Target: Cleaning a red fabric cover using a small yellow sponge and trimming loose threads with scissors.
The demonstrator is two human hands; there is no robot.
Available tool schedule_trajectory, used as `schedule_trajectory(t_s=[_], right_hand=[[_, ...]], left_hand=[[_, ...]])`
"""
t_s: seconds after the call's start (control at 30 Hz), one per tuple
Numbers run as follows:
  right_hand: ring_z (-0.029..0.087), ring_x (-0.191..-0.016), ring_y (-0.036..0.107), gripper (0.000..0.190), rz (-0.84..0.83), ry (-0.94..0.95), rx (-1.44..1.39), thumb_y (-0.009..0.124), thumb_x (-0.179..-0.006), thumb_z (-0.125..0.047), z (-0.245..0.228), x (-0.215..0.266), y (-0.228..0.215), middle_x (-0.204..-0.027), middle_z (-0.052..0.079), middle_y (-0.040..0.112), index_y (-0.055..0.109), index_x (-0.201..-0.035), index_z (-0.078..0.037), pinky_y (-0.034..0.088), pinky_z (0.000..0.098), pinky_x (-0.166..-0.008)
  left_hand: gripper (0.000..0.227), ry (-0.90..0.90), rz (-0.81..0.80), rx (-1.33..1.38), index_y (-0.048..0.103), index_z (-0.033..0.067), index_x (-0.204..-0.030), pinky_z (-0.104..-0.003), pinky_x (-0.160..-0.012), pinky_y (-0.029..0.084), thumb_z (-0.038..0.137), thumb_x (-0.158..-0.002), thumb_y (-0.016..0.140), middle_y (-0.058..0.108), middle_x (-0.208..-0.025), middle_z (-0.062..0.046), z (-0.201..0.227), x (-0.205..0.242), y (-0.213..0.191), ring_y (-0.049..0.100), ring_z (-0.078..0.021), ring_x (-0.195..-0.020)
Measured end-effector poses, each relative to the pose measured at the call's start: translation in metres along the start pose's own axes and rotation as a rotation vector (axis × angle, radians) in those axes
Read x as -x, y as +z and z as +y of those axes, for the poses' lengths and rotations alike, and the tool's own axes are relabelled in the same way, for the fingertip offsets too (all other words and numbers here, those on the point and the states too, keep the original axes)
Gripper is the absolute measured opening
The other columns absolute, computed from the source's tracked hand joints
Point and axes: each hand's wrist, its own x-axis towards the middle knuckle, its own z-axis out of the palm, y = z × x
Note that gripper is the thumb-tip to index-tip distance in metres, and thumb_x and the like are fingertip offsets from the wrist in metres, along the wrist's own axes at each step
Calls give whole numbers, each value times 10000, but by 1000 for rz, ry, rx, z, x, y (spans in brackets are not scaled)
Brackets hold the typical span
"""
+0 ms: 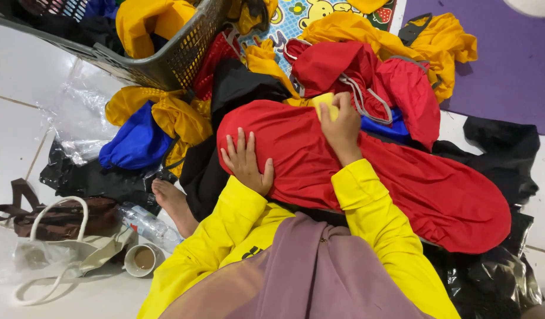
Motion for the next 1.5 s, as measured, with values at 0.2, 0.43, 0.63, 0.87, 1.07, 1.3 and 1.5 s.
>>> schedule_trajectory(t_s=[0.2, 0.43, 0.63, 0.87, 1.07, 1.3, 1.5], right_hand=[[333, -712, 737, 320, -277, -303, -573, 802, -837, -374, -89, 50, -8, -716, 84, 691, 564, -970, -209, 544, 396, -590], [368, -740, 743, 298, -236, -301, -56, 693, -930, -408, -41, 18, 4, -793, 135, 707, 521, -1050, -196, 565, 464, -650], [409, -822, 735, 319, 55, -74, -183, 728, -947, -378, -11, 3, 3, -900, 157, 730, 513, -1099, -197, 564, 466, -684], [330, -779, 737, 208, -185, -511, -613, 790, -843, -176, -110, 61, 7, -876, 72, 716, 674, -1014, -147, 606, 395, -705], [425, -849, 730, 317, -164, -230, -109, 733, -920, -305, -45, 18, 22, -918, 171, 700, 555, -1146, -172, 577, 527, -735], [433, -937, 723, 363, -255, -135, -349, 737, -912, -393, -101, 40, -33, -998, 163, 722, 544, -1162, -213, 571, 525, -779], [395, -897, 741, 321, -511, -203, -58, 668, -884, -291, -78, 52, -45, -1002, 120, 722, 522, -1157, -209, 595, 517, -747]], left_hand=[[700, -47, 55, 18, 451, 189, -1555, -680, -1209, 42, 536, -948, 429, 311, -1676, -135, -1, 4, 6, 180, -467, -1553], [696, -55, 28, 8, 450, 184, -1555, -682, -1214, 63, 499, -935, 422, 309, -1677, -138, 3, 1, 1, 201, -468, -1549], [706, -26, 18, 15, 428, 171, -1568, -683, -1207, 42, 527, -959, 415, 288, -1683, -149, 1, -1, 1, 171, -472, -1555], [728, -28, 32, -32, 408, 157, -1587, -671, -1205, 58, 487, -939, 439, 291, -1686, -142, -3, 3, 4, 178, -469, -1553], [718, -39, -55, -24, 395, 144, -1583, -701, -1196, 46, 464, -943, 446, 257, -1688, -164, 1, -4, -3, 157, -496, -1549], [768, 0, -50, -87, 399, 151, -1589, -721, -1163, -31, 372, -865, 528, 266, -1688, -156, 14, -41, -24, 102, -494, -1559], [557, 221, -178, 202, 509, 136, -1524, -570, -1201, 240, 281, -987, 488, 406, -1608, -145, 36, -74, -26, 329, -449, -1507]])
